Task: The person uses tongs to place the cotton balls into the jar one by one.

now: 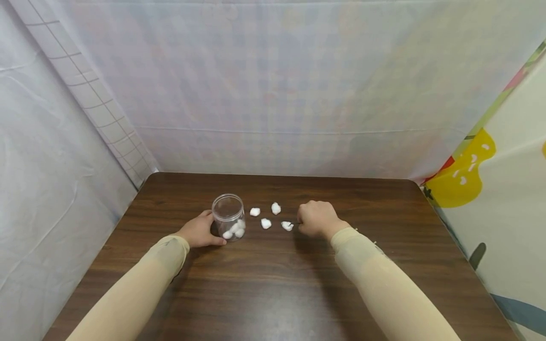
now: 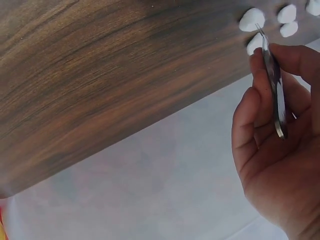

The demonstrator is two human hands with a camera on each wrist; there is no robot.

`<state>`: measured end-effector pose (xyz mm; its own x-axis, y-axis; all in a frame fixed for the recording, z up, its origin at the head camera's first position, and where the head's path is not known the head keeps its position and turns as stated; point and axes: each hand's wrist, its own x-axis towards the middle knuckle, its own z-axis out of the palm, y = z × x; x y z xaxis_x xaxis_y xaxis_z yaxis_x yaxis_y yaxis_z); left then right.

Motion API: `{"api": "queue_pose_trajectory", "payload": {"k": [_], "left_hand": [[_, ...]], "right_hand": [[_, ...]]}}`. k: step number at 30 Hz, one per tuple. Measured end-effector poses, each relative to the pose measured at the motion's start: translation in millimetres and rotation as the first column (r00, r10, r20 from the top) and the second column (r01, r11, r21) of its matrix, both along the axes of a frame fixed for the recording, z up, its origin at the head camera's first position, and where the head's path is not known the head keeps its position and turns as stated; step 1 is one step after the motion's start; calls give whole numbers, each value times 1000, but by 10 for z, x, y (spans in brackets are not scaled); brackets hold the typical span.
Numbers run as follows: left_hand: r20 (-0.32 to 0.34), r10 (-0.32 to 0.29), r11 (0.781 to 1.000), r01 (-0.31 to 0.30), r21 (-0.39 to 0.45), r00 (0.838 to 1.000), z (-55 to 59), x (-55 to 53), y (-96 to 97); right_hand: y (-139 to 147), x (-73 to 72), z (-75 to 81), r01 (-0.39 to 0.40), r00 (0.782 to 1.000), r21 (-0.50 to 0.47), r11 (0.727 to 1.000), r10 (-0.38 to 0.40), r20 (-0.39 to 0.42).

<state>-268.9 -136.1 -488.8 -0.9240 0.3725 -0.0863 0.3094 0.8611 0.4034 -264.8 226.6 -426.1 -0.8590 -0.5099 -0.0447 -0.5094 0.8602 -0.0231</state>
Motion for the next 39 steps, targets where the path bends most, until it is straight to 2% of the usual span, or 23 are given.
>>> {"api": "queue_pose_trajectory", "payload": {"k": [16, 22, 29, 39], "left_hand": [[5, 4, 1000, -4, -2, 1000, -3, 5, -2], [6, 6, 1000, -6, -3, 1000, -4, -3, 4], [9, 5, 1000, -5, 0, 1000, -6, -7, 0], [1, 3, 1000, -3, -3, 1000, -29, -13, -5]], "right_hand": [[99, 8, 143, 23, 999, -45, 999, -24, -24], [29, 15, 394, 0, 996, -102, 995, -10, -93], [-182, -5, 690, -40, 988, -110, 993, 22, -155], [-603, -7, 948, -124, 974, -120, 985, 97, -206]]}}
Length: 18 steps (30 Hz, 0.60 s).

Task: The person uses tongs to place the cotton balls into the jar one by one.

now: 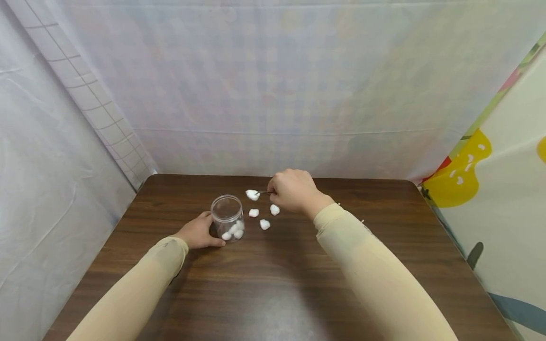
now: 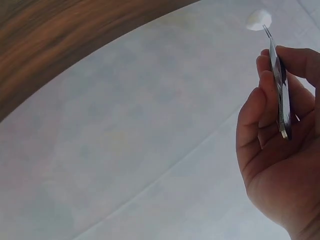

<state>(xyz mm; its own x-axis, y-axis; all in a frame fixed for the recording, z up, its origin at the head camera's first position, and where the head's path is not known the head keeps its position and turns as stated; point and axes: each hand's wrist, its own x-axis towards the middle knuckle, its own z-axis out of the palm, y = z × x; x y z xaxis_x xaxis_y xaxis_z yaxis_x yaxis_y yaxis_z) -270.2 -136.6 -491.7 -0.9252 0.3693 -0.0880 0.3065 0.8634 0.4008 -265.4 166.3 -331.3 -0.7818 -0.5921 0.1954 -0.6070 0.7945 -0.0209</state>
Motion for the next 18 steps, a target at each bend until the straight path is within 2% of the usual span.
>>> {"api": "queue_pose_trajectory", "payload": {"k": [7, 18], "left_hand": [[-3, 3, 1000, -3, -1, 1000, -29, -4, 3], [9, 6, 1000, -6, 0, 1000, 55, 29, 48]], "right_hand": [[-308, -9, 34, -55, 998, 2, 999, 55, 6], [-522, -15, -61, -74, 997, 35, 997, 73, 27]]}}
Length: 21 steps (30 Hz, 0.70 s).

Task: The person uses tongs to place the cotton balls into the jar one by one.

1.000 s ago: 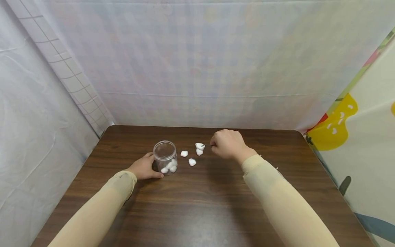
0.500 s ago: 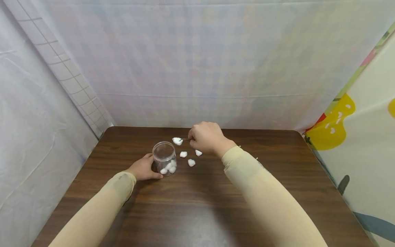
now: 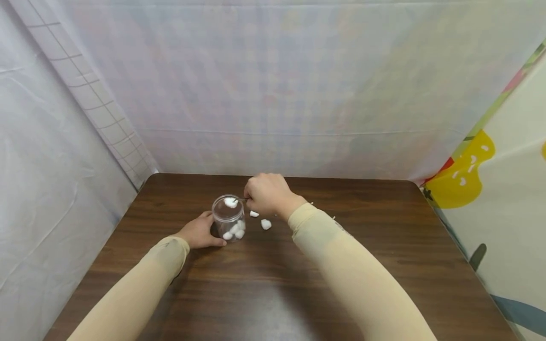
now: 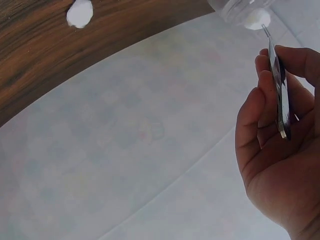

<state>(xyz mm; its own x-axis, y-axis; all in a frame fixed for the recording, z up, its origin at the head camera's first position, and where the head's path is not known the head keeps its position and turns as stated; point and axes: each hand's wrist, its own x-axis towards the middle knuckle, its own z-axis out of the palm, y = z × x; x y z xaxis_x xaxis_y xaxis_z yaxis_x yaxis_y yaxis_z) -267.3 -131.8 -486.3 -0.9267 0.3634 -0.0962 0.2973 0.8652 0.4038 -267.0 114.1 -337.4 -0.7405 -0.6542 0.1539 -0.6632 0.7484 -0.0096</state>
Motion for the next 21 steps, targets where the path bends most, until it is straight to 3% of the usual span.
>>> {"api": "queue_pose_trajectory", "payload": {"k": [21], "left_hand": [[-4, -4, 1000, 4, -1, 1000, 4, 9, -4]], "right_hand": [[-19, -22, -103, -11, 1000, 18, 1000, 11, -7]]}}
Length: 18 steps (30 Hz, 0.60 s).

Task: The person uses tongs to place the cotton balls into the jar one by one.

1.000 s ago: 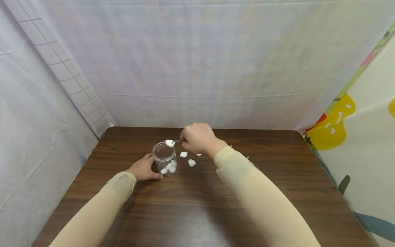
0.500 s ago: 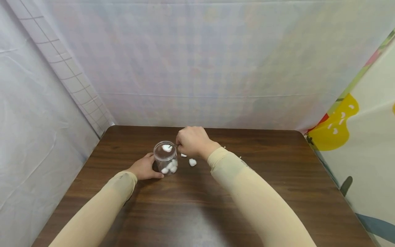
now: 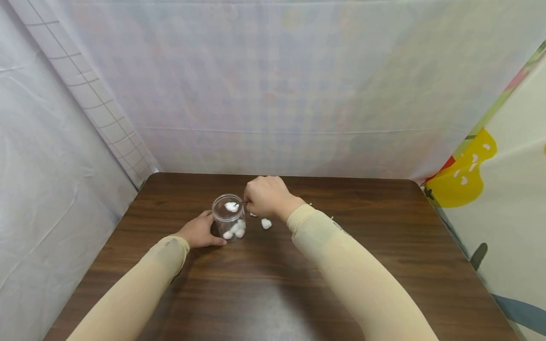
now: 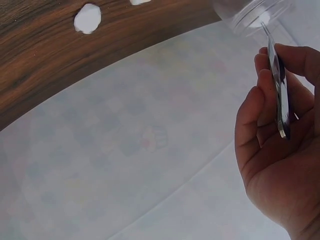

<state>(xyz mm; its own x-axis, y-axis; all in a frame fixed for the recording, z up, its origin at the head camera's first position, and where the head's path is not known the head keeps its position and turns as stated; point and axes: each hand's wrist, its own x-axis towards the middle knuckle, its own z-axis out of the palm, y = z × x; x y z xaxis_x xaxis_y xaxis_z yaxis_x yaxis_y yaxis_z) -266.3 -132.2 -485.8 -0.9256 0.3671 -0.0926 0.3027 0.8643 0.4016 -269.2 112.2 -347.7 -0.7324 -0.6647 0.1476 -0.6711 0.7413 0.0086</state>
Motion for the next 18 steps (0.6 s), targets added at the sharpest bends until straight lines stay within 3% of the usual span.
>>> {"api": "queue_pose_trajectory", "payload": {"k": [11, 18], "left_hand": [[9, 1, 1000, -1, -11, 1000, -5, 0, 6], [-1, -3, 1000, 3, -18, 1000, -27, -16, 0]], "right_hand": [[6, 20, 20, 15, 1000, 7, 1000, -15, 9], [178, 15, 76, 35, 999, -29, 999, -35, -4]]}}
